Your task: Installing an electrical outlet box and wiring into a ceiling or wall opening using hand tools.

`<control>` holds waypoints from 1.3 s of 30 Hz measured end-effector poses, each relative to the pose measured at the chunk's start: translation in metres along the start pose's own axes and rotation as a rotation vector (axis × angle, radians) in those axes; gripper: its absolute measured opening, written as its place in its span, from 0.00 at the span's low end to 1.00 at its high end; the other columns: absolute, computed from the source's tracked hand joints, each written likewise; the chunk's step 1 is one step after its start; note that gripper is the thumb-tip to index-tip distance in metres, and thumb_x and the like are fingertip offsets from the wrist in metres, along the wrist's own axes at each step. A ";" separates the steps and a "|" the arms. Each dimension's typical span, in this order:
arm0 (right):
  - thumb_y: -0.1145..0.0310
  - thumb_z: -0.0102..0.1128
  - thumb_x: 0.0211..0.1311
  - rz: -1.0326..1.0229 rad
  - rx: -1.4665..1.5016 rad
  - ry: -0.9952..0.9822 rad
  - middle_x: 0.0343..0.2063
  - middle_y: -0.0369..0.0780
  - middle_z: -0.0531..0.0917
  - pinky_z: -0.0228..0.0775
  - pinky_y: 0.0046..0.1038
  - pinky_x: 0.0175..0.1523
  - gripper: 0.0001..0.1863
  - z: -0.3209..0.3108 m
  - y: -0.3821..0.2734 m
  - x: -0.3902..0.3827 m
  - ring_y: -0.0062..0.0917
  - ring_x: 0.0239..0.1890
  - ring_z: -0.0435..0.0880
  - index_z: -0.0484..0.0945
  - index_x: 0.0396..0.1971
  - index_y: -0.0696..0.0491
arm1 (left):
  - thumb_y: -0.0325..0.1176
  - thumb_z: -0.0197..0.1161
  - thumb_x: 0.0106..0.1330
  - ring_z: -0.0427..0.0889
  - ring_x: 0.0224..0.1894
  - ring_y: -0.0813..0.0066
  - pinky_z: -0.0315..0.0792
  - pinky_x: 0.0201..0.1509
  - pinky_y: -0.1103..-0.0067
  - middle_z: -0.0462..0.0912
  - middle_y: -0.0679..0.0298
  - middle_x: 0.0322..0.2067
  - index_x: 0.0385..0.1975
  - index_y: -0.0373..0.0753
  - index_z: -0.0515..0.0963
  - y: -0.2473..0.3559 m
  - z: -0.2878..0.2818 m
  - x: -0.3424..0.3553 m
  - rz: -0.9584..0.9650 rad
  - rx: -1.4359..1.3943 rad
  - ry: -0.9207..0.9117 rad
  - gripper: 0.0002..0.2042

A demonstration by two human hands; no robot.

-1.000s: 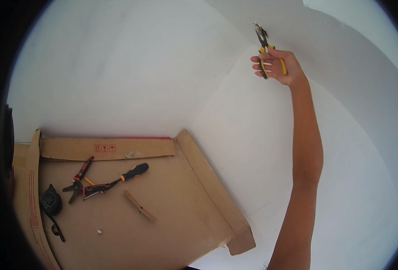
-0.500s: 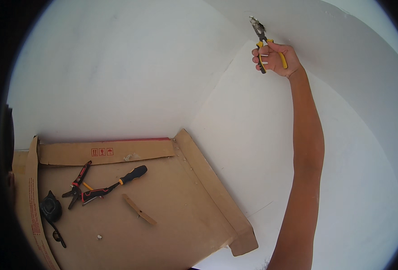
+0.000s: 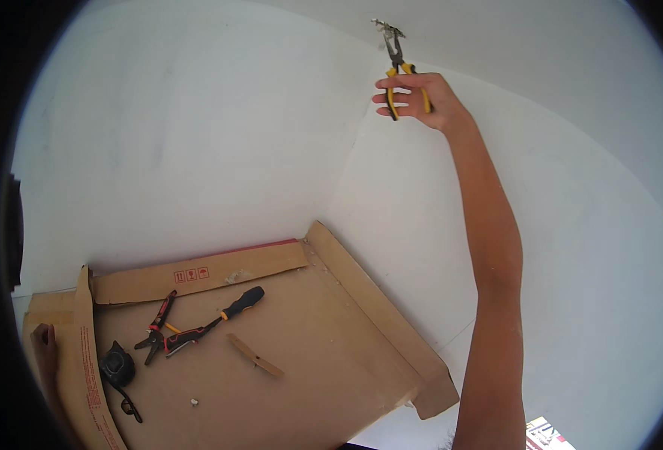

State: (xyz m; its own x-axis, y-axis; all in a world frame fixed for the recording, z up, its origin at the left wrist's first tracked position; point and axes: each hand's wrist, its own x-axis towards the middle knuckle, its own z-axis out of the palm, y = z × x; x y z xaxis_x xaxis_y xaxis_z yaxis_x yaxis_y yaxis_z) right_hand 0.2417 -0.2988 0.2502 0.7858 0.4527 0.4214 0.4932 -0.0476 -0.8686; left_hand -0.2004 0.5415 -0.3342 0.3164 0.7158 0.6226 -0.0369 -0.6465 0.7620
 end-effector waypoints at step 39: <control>0.54 0.48 0.70 0.046 -0.172 -0.339 0.44 0.48 0.79 0.75 0.42 0.44 0.20 -0.045 -0.036 0.029 0.37 0.42 0.80 0.76 0.25 0.54 | 0.30 0.63 0.64 0.73 0.29 0.59 0.67 0.37 0.67 0.78 0.53 0.24 0.27 0.30 0.77 0.207 0.073 0.019 0.114 0.574 -0.323 0.09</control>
State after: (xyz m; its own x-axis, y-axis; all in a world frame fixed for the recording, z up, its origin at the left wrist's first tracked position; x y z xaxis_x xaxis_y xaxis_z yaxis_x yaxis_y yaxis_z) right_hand 0.2634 -0.3241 0.3050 0.6546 0.7143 0.2475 0.5382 -0.2104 -0.8162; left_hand -0.1331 0.4024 -0.1776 0.6119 0.5776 0.5404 0.3956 -0.8151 0.4233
